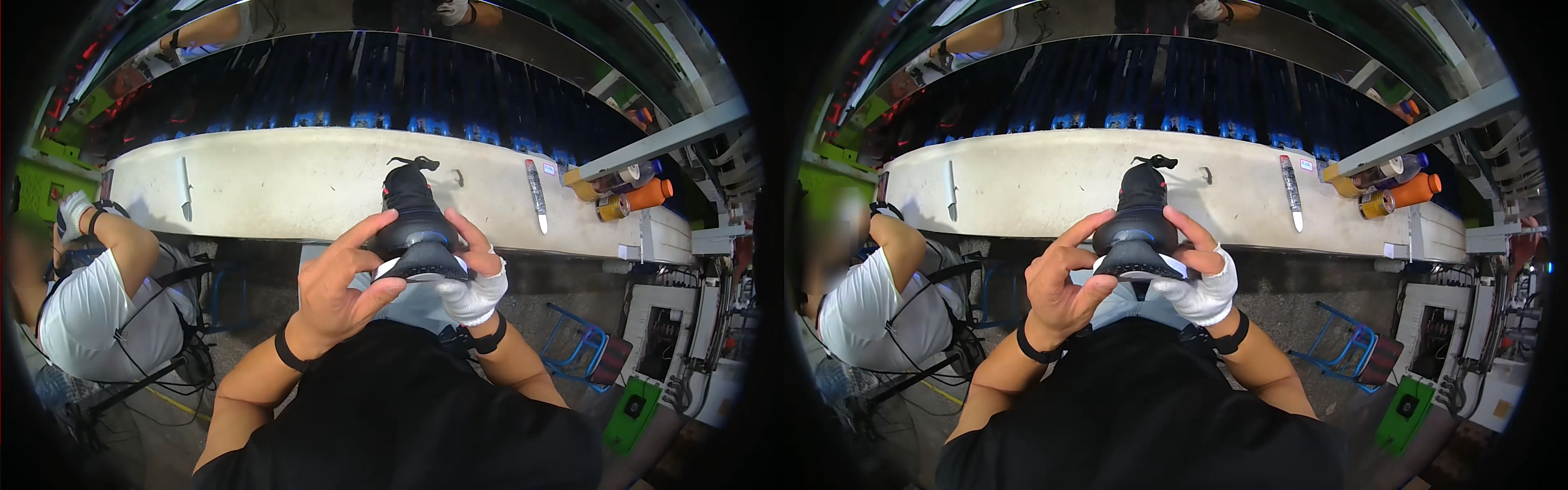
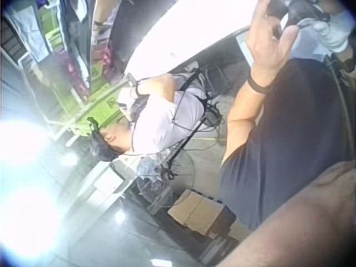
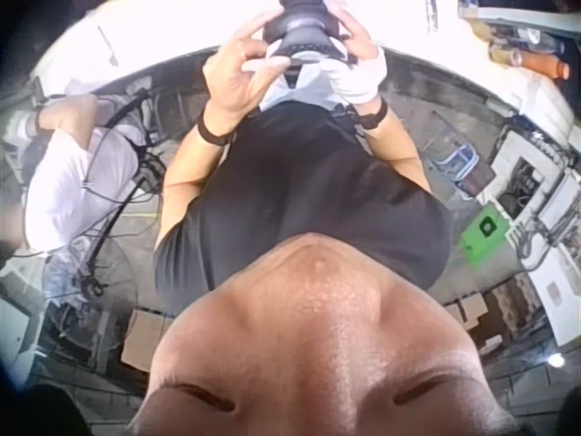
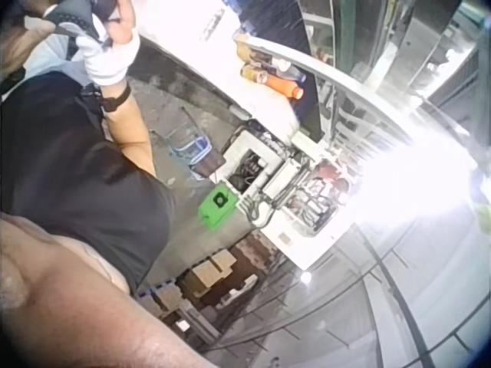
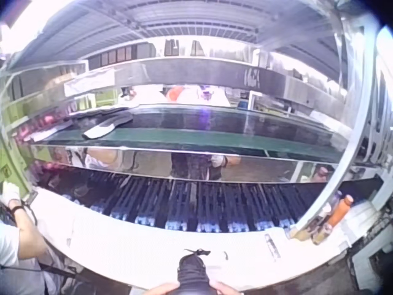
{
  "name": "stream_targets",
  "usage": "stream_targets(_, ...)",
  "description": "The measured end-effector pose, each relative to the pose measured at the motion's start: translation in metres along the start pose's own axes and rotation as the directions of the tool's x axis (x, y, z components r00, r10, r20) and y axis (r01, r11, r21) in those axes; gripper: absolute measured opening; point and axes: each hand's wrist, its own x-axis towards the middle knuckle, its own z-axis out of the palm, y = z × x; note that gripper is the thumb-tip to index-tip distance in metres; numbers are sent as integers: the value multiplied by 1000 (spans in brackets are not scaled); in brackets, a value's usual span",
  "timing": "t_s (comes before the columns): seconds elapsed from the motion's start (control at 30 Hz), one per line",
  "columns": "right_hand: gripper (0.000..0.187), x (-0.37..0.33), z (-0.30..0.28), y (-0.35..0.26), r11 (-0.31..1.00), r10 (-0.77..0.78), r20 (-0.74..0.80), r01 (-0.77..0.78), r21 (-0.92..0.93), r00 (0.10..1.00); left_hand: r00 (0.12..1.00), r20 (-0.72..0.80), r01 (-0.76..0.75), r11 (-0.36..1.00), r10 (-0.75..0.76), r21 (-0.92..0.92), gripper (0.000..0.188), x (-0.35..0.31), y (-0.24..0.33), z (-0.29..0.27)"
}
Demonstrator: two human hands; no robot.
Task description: The recorder picks up shoes from a conveyor belt, inspects them for quality, and places them back on the belt.
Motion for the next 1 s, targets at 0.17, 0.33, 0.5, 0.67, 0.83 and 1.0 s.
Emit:
stream_targets(0.17,46,3,-4,-3,981,-88,134,109,-163,987,1000,4,-3,1000,3,1,42,-2,-3,-1)
stream_targets(0.33,46,1,-2,1,993,-42,112,54,-102,993,1000,-7,5,1000,-5,-25,43,2,-2,1)
stream_targets(0.5,44,6,-5,3,973,-92,113,113,-201,989,997,-3,80,995,-81,-54,41,1,0,0)
stream_targets(0.67,41,9,4,2,983,23,125,1,-185,992,991,34,132,989,-129,-73,40,2,-4,-15)
stream_targets(0.83,42,19,20,6,949,-24,138,66,-309,990,936,280,203,977,-213,64,41,26,8,-54)
stream_targets(1.0,45,28,36,7,941,-150,201,202,-271,968,923,324,68,918,-206,390,91,52,31,-67)
